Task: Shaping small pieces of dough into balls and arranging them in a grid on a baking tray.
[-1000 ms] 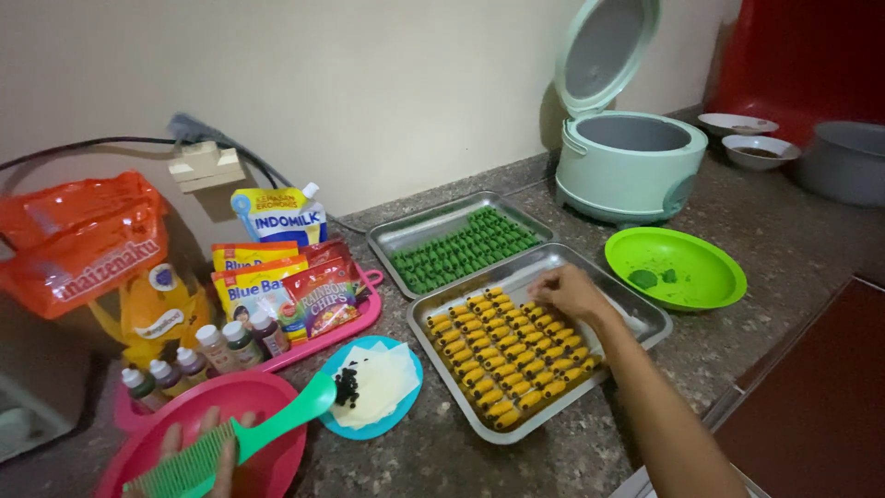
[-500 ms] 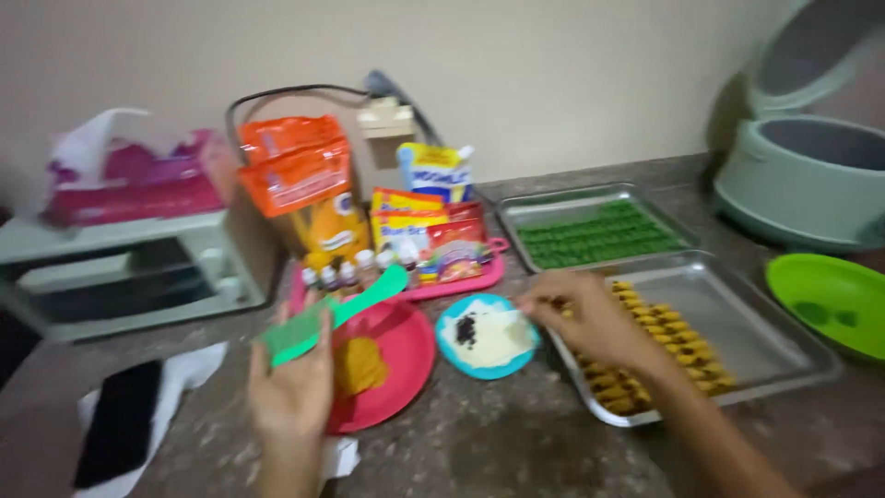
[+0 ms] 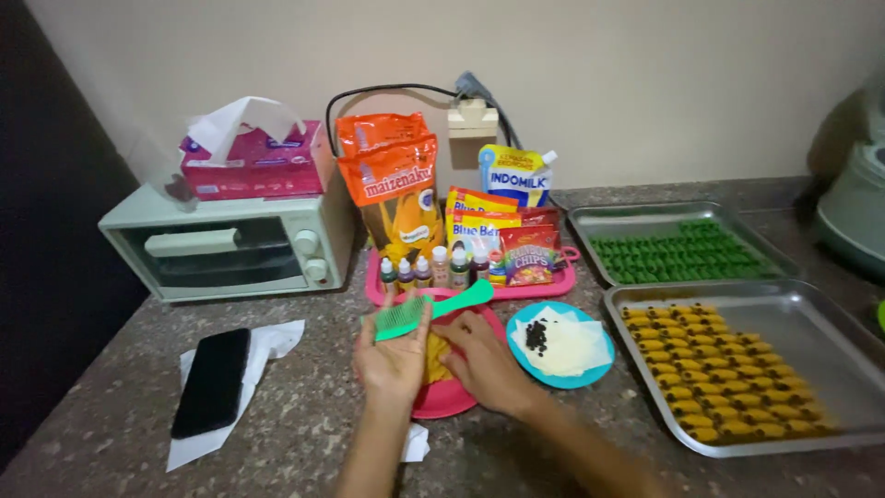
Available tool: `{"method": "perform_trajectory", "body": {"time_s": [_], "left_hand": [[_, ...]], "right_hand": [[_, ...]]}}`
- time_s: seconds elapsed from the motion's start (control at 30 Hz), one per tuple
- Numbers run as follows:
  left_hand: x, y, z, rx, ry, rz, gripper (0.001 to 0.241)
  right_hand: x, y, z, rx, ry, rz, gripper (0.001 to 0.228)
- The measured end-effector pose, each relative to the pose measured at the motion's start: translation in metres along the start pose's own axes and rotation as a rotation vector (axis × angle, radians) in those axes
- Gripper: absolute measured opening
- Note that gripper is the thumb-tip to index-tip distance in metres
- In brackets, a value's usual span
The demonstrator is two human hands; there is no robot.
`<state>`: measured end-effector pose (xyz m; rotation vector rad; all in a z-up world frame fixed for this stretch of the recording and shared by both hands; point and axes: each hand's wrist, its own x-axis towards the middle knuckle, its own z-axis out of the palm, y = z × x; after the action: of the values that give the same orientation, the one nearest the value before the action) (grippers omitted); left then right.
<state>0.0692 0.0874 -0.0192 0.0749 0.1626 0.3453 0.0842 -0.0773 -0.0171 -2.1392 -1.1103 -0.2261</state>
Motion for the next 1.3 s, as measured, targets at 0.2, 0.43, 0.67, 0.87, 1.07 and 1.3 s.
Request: {"method": "perform_trajectory", "body": {"time_s": [0.2, 0.43, 0.67, 0.87, 1.07, 1.3], "left_hand": [[0.0, -0.003, -0.002, -0.002, 0.03, -0.015, 0.054], [0.012, -0.004, -0.02, -0.05, -0.005, -0.065, 0.052], [0.006, -0.003, -0.015, -0.071, -0.004, -0.067, 0.052], [0.005, -0.003, -0.012, -0.08, -0.008, -0.07, 0.051], [0.0, -0.002, -0.008, -0.073, -0.002, -0.083, 0.051], [-0.002, -0.002, -0.002, -0.08, -0.026, -0.078, 0.05]], "right_hand": [[0.002, 0.007, 0.006, -0.025, 0.169, -0.157, 0.019], [0.001, 0.016, 0.007, -0.059, 0.139, -0.116, 0.011], [-0.007, 0.025, 0.006, -0.052, 0.092, -0.108, 0.006], [-0.006, 0.018, -0.005, -0.056, -0.007, -0.088, 0.004], [-0.003, 0.018, -0.02, -0.123, -0.097, -0.065, 0.008], [-0.001, 0.0, -0.043, 0.191, 0.036, 0.034, 0.019]]}}
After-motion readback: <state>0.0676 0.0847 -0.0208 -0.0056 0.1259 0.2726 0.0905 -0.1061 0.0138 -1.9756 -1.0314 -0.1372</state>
